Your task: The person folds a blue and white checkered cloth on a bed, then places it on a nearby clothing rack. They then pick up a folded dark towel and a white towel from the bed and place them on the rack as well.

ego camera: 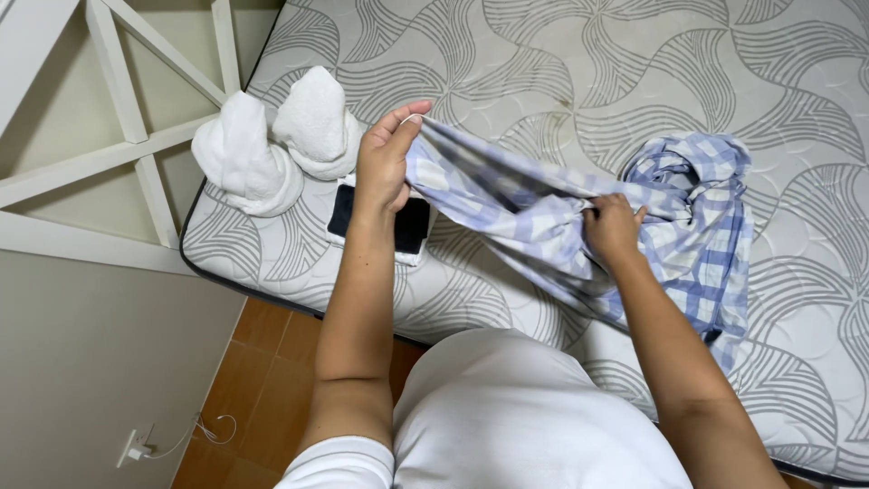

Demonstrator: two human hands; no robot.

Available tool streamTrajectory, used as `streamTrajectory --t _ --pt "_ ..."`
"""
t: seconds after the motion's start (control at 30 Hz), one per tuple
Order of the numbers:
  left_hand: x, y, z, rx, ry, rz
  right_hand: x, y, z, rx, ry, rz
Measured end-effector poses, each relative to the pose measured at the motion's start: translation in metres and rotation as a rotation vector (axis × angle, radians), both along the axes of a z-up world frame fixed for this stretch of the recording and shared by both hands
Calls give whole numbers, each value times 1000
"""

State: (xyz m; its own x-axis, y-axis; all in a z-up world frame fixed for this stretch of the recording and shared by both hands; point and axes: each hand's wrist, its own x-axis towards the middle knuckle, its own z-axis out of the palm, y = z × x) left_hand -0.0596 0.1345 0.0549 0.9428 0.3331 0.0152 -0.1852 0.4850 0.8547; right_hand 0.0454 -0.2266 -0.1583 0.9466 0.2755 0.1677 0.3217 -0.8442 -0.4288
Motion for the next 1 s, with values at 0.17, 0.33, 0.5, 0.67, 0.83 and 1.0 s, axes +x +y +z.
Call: streamTrajectory --t 0.17,0.33,0.5,0.67,0.83,1.0 --pt "-6 50 -9 97 13 -136 61 -51 -12 248 -145 -22" --pt "-10 81 -14 771 194 -544 86 -84 57 326 -403 -33" --pt "3 106 -33 1430 573 -470 71 -76 103 463 -255 -21" --pt "28 147 -93 639 620 -347 57 -80 112 419 32 37" --pt "54 76 -155 965 149 531 38 -46 105 340 238 149" --pt "33 -118 -69 942 -75 -247 23 12 106 220 247 523"
